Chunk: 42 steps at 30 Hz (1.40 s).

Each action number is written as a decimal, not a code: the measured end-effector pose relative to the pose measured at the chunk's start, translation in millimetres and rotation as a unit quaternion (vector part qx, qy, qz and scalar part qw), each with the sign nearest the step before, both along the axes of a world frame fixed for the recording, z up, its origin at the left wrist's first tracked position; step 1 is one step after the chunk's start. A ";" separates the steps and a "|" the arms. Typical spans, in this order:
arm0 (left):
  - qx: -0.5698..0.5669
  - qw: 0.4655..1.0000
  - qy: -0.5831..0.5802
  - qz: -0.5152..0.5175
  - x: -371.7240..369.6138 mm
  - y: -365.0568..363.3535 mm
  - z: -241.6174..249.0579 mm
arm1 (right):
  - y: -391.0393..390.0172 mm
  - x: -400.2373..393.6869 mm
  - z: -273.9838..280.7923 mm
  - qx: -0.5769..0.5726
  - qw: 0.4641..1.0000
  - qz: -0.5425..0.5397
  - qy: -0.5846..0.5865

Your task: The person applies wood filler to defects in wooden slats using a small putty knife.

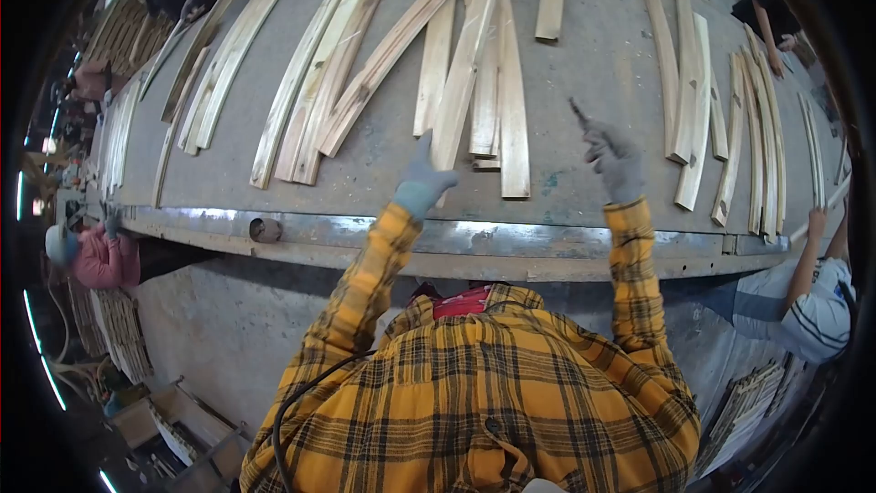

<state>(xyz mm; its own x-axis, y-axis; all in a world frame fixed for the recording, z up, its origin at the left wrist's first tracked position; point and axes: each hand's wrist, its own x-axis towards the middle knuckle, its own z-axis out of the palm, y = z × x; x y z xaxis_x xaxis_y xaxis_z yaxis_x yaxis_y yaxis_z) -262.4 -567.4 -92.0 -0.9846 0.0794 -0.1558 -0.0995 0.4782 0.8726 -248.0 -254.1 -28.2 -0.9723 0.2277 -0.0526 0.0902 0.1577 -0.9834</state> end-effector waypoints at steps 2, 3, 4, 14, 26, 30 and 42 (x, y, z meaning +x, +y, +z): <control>0.098 0.992 -0.083 0.005 29.8 -32.8 15.8 | -45.8 5.9 6.2 -0.036 0.999 0.032 -0.007; 0.199 0.967 -0.159 0.002 45.3 -45.2 26.5 | -64.8 4.6 3.0 -0.038 0.998 0.041 -0.011; 0.198 0.967 -0.161 0.011 59.6 -54.8 34.8 | -82.1 3.9 -1.8 -0.028 0.997 0.071 0.003; 0.479 0.820 -0.310 0.034 121.0 -91.3 69.0 | -168.8 -1.3 6.0 0.254 0.937 0.183 0.154; 0.480 0.815 -0.323 0.023 113.6 -105.4 72.0 | -165.8 -2.7 -2.1 0.481 0.826 0.192 0.220; 0.470 0.816 -0.336 0.026 114.6 -109.1 69.7 | -170.6 -10.5 10.5 0.504 0.821 0.183 0.196; 0.626 0.672 -0.396 -0.003 116.7 -131.4 67.4 | -166.3 -15.2 -6.7 -0.052 0.969 0.234 -0.053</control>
